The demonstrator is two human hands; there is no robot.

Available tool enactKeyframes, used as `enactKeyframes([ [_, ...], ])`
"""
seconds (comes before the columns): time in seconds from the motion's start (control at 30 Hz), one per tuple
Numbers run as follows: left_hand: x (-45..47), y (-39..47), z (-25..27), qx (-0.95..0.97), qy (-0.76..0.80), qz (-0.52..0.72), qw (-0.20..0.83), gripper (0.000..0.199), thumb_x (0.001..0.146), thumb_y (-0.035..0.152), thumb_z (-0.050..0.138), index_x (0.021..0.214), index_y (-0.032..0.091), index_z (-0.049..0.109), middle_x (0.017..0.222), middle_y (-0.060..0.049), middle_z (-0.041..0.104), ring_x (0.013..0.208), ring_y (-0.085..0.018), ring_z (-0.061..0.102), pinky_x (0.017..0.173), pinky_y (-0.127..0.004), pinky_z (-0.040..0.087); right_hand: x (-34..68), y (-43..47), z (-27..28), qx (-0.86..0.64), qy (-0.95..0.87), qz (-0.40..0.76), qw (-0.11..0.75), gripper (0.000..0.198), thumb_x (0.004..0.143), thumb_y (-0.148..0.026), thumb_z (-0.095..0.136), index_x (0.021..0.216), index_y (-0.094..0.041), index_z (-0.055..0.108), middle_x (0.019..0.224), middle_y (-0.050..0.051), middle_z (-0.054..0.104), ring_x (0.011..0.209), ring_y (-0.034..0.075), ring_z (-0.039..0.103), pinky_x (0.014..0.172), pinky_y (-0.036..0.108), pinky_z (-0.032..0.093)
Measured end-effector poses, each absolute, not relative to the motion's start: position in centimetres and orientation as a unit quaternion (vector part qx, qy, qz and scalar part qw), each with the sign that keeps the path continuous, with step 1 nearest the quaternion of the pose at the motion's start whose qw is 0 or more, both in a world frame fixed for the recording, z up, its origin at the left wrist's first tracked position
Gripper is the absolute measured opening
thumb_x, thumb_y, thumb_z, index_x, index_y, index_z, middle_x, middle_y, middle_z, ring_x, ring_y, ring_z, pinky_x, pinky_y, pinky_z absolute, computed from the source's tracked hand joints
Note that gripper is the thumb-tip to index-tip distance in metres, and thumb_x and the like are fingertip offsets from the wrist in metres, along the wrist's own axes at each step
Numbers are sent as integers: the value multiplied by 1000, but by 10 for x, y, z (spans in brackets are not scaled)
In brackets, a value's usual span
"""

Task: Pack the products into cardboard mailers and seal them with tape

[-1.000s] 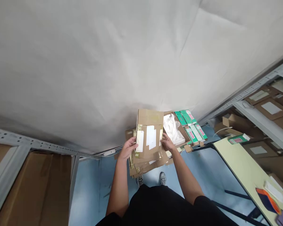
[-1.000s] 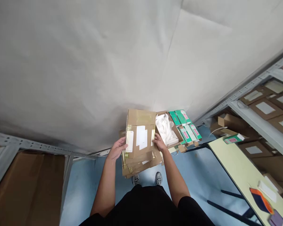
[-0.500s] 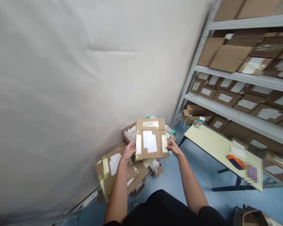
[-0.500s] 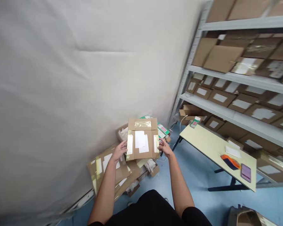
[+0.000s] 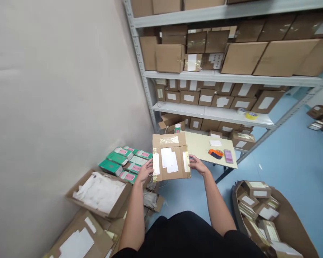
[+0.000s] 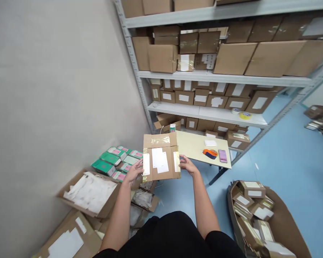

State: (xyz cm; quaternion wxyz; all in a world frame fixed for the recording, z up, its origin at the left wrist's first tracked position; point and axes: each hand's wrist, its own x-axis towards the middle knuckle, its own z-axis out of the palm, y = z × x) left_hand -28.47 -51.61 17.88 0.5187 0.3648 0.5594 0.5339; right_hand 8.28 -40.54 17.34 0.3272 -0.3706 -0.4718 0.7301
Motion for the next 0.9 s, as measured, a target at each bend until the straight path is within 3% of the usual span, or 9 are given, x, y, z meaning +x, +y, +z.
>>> enactKeyframes([
  [0.37, -240, -321, 154, 418, 506, 429, 621, 97, 55, 18, 81, 149, 22, 58, 118, -9, 73, 83, -16, 70, 76, -29, 56, 156, -323, 153, -457, -415, 677, 401, 74, 56, -19, 81, 127, -30, 60, 91, -5, 62, 77, 14, 62, 72, 31, 56],
  [0.67, -250, -184, 133, 428, 492, 397, 646, 95, 53, 19, 78, 146, 18, 61, 118, -11, 73, 83, -16, 69, 75, -28, 54, 128, -237, 146, -548, -367, 615, 432, 71, 56, -18, 75, 125, -30, 60, 88, -6, 56, 72, 12, 60, 69, 30, 55],
  [0.9, -254, -123, 122, 433, 499, 379, 648, 90, 57, 30, 87, 143, 20, 64, 124, -12, 71, 85, -17, 71, 72, -27, 54, 113, -193, 131, -571, -344, 608, 430, 69, 55, -19, 71, 122, -30, 60, 87, -6, 55, 70, 12, 58, 69, 31, 54],
])
